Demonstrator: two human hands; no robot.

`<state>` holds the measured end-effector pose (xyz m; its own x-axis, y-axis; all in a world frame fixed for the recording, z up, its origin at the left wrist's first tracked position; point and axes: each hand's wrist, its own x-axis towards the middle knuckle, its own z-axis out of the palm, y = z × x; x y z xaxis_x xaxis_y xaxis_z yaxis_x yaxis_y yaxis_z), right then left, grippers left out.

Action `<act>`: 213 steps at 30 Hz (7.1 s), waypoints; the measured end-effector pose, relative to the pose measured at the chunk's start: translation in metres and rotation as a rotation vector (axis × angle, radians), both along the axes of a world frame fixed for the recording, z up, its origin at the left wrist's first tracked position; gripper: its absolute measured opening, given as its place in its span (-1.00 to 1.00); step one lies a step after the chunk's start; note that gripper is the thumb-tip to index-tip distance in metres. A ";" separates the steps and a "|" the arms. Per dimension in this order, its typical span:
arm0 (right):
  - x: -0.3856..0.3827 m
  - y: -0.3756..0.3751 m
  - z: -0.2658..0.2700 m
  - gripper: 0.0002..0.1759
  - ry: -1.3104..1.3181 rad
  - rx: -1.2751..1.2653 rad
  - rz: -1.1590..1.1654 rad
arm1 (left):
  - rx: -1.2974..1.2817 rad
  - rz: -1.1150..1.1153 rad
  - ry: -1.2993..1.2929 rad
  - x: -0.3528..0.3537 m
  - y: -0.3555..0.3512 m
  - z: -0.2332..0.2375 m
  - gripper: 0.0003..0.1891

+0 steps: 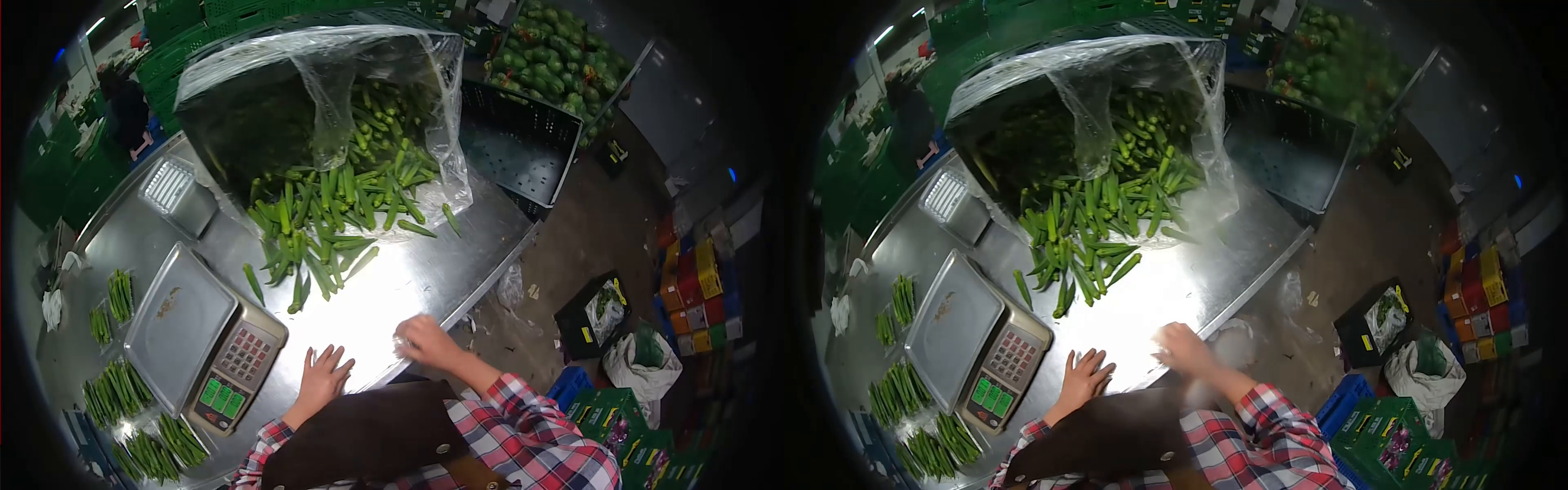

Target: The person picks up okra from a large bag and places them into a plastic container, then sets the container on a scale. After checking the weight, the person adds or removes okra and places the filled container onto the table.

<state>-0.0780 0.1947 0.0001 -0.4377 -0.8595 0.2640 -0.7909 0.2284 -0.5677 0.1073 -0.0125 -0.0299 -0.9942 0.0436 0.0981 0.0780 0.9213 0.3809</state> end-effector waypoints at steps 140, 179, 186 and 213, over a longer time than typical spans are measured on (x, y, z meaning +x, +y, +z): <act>-0.140 -0.140 -0.017 -0.59 0.083 0.024 0.361 | 0.100 0.556 0.034 -0.043 0.042 0.010 -0.48; -0.094 -0.179 0.004 -0.48 0.297 0.038 0.571 | 0.211 0.679 0.070 0.001 0.041 -0.007 -0.50; -0.054 -0.117 0.010 -0.54 -1.147 -0.095 0.233 | 0.421 0.928 0.366 -0.008 0.034 0.003 -0.51; -0.104 -0.130 -0.005 -0.79 -0.415 0.218 0.293 | 0.196 0.561 0.152 -0.019 0.047 0.000 -0.64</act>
<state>-0.1821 0.0644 -0.0047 -0.2016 -0.9764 -0.0780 -0.5587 0.1800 -0.8096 0.0888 0.0341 -0.0298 -0.8344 -0.5159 0.1938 -0.3322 0.7515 0.5700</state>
